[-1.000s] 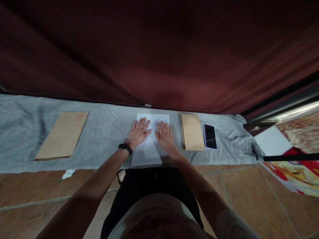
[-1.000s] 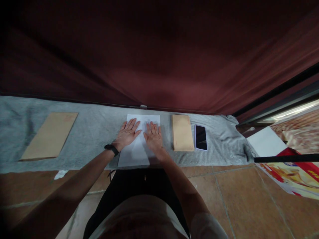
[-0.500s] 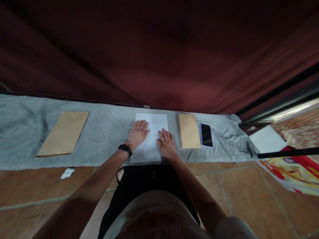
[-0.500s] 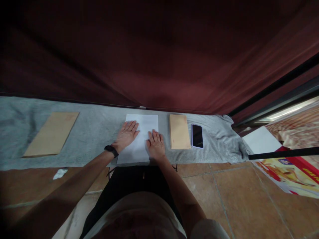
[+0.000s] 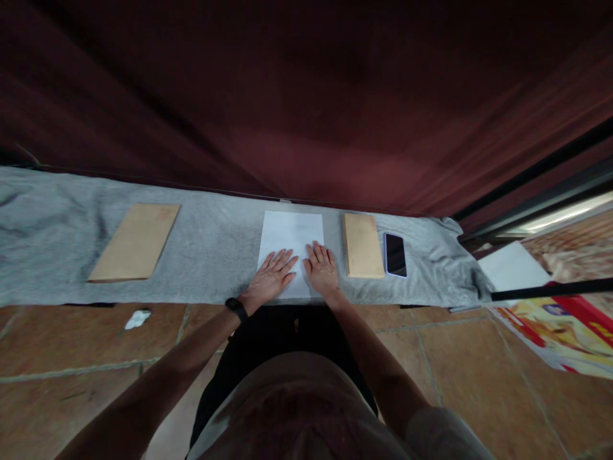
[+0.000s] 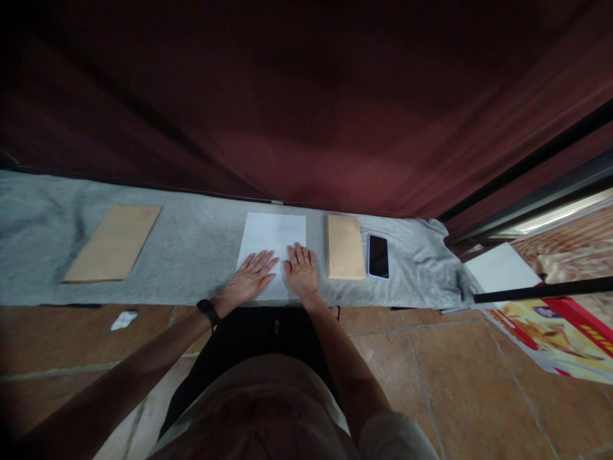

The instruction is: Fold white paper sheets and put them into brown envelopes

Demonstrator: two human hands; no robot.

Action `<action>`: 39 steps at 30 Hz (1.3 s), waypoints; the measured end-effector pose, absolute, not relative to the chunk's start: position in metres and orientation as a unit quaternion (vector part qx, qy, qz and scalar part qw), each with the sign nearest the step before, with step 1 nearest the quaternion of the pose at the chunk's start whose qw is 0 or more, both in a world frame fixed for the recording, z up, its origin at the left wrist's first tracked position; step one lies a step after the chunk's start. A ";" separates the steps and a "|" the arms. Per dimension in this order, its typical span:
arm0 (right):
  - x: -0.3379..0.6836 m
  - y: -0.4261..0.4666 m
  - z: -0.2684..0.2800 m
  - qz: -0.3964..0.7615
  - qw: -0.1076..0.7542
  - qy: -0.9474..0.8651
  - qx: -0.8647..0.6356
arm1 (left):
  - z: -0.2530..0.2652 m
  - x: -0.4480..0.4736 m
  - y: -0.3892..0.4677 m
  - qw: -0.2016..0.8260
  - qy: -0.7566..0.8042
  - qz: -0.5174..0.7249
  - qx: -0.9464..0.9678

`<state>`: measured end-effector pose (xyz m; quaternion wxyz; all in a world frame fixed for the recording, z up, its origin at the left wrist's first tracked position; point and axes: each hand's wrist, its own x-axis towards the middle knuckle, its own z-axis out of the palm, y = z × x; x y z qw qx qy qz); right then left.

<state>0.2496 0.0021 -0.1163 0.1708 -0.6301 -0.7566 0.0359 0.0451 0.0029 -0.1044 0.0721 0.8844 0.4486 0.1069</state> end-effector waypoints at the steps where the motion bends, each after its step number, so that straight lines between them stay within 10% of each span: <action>1: 0.251 0.000 -0.116 0.036 0.173 -0.757 -0.630 | -0.104 0.040 -0.001 0.071 0.446 0.108 0.886; 20: 0.309 -0.076 -0.106 0.112 0.161 -0.846 -0.497 | -0.108 -0.022 -0.042 0.103 0.427 0.150 0.886; 39: 0.302 -0.058 -0.109 0.209 0.334 -0.708 -0.586 | -0.103 -0.028 -0.030 0.270 0.547 0.363 0.705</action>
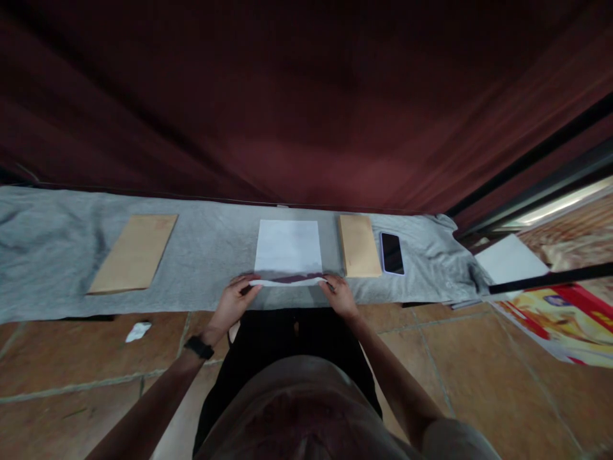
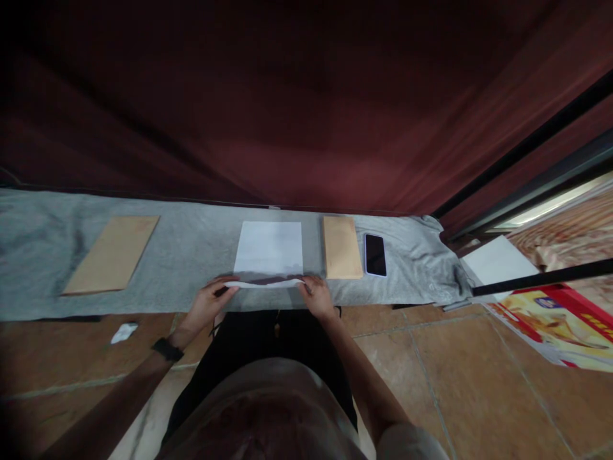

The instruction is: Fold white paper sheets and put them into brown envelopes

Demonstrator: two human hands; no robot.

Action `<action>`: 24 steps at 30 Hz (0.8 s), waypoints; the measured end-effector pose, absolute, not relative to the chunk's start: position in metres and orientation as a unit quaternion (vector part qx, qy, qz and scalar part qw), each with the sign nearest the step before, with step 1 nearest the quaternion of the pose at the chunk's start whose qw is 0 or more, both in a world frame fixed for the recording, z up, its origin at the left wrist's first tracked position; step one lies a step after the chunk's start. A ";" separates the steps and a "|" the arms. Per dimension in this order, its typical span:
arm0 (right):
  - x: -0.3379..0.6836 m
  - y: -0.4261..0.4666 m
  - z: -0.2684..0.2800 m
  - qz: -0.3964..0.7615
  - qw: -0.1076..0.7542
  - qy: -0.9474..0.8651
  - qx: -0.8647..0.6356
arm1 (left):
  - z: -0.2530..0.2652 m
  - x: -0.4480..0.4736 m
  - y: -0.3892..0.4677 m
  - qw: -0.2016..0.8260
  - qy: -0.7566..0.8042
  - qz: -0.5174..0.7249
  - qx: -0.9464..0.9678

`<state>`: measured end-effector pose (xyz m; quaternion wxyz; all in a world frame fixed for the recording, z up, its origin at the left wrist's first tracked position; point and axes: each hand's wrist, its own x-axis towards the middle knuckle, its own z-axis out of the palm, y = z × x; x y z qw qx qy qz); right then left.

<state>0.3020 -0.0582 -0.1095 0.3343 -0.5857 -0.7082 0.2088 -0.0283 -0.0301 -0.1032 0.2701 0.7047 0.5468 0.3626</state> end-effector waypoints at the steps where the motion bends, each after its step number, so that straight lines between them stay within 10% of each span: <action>1: 0.301 -0.057 -0.109 0.211 0.343 -0.700 -0.589 | -0.102 -0.027 -0.030 0.280 0.564 0.365 0.686; 24: 0.305 -0.065 -0.117 0.223 0.281 -0.784 -0.508 | -0.108 -0.053 -0.033 0.287 0.431 0.283 0.807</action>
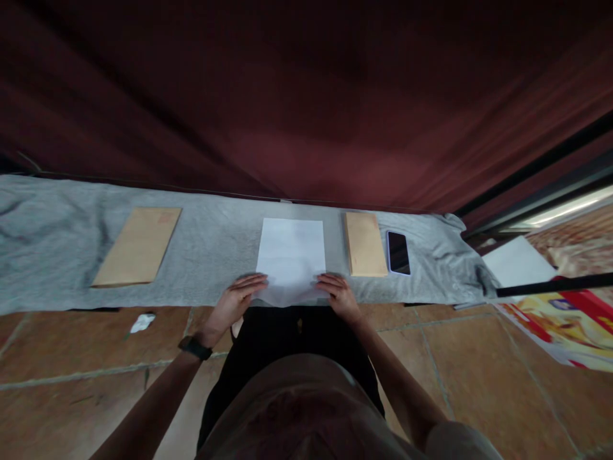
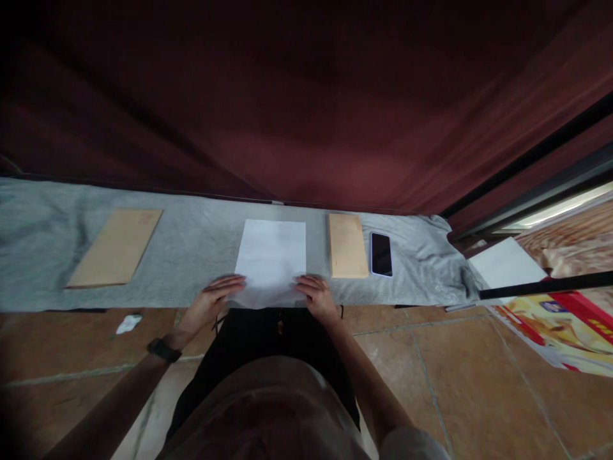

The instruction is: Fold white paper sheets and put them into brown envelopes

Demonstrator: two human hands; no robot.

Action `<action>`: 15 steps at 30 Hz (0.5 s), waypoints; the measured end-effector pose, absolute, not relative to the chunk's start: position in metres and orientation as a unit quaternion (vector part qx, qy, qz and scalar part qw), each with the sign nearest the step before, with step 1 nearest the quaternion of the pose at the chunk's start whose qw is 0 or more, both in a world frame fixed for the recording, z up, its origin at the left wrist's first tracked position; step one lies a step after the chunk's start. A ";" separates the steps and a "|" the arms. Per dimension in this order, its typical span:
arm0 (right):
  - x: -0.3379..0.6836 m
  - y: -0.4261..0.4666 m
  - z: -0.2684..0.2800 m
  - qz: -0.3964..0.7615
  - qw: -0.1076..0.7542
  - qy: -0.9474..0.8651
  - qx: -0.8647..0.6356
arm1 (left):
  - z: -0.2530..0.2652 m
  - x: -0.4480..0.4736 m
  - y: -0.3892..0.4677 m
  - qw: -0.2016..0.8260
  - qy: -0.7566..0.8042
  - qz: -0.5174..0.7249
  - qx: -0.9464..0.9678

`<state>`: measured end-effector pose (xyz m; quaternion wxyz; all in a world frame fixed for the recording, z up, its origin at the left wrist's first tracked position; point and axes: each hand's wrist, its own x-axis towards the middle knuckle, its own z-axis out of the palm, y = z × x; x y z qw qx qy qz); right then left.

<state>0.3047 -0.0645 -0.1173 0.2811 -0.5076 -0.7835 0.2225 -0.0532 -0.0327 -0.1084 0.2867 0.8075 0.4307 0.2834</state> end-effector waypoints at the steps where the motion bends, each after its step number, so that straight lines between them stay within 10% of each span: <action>1: 0.304 -0.063 -0.119 0.218 0.287 -0.780 -0.512 | -0.108 -0.052 -0.030 0.281 0.431 0.280 0.811; 15: 0.301 -0.052 -0.106 0.196 0.264 -0.722 -0.609 | -0.102 -0.035 -0.027 0.275 0.558 0.339 0.706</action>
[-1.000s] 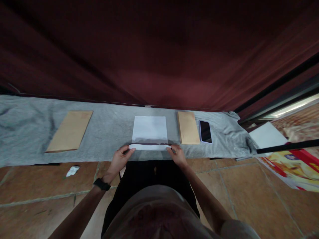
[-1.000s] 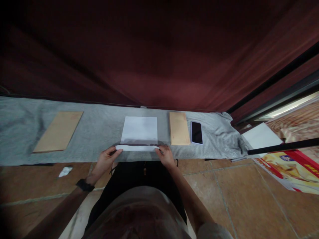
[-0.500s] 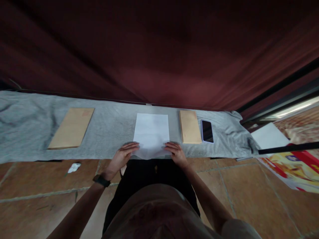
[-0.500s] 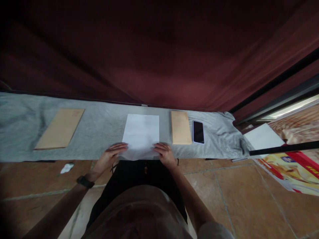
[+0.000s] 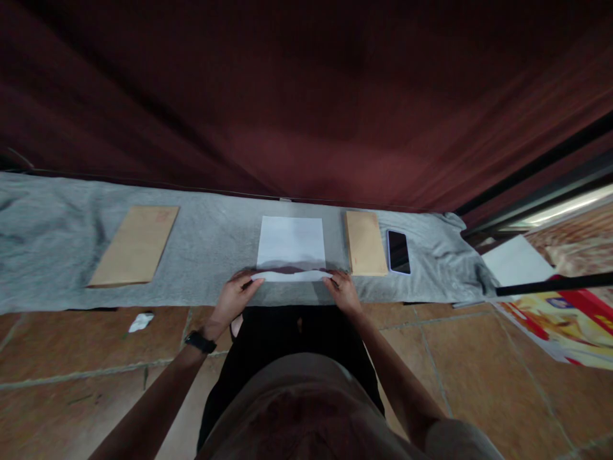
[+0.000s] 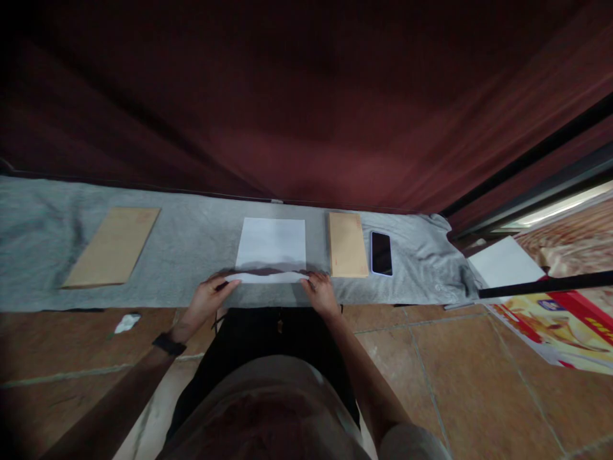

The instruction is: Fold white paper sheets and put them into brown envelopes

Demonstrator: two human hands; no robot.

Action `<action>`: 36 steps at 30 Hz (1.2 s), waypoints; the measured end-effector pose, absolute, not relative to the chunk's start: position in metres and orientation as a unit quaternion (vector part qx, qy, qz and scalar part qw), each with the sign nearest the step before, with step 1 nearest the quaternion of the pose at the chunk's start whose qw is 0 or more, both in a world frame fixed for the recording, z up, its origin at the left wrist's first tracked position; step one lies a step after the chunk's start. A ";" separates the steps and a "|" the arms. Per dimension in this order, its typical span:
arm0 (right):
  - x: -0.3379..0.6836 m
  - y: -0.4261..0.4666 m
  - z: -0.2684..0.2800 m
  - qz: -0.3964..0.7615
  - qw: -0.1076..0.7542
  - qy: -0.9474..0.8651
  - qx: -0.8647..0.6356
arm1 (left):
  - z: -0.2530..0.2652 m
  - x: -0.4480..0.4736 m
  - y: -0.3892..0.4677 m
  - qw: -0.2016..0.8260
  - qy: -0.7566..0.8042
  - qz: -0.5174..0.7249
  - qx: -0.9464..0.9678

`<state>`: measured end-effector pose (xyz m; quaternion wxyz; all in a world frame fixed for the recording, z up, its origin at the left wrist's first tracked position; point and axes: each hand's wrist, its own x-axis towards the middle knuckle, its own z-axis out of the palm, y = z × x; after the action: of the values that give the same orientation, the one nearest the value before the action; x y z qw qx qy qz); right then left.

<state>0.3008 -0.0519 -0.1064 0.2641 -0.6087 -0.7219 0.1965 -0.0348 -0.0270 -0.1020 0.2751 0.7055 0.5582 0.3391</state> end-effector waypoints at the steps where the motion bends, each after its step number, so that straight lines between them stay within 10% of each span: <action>1: 0.298 -0.048 -0.105 0.190 0.248 -0.714 -0.626 | -0.101 -0.030 -0.025 0.278 0.582 0.342 0.683; 14: 0.268 -0.001 -0.080 0.166 0.083 -0.614 -0.767 | -0.080 -0.004 0.017 0.281 0.698 0.258 0.606; 36: 0.254 0.029 -0.078 0.106 0.064 -0.600 -0.790 | -0.062 0.013 0.052 0.204 0.772 0.072 0.597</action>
<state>0.2536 0.0293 -0.0779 0.0644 -0.7900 -0.6004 0.1062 0.0132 0.0521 -0.0623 0.2038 0.5974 0.7723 0.0721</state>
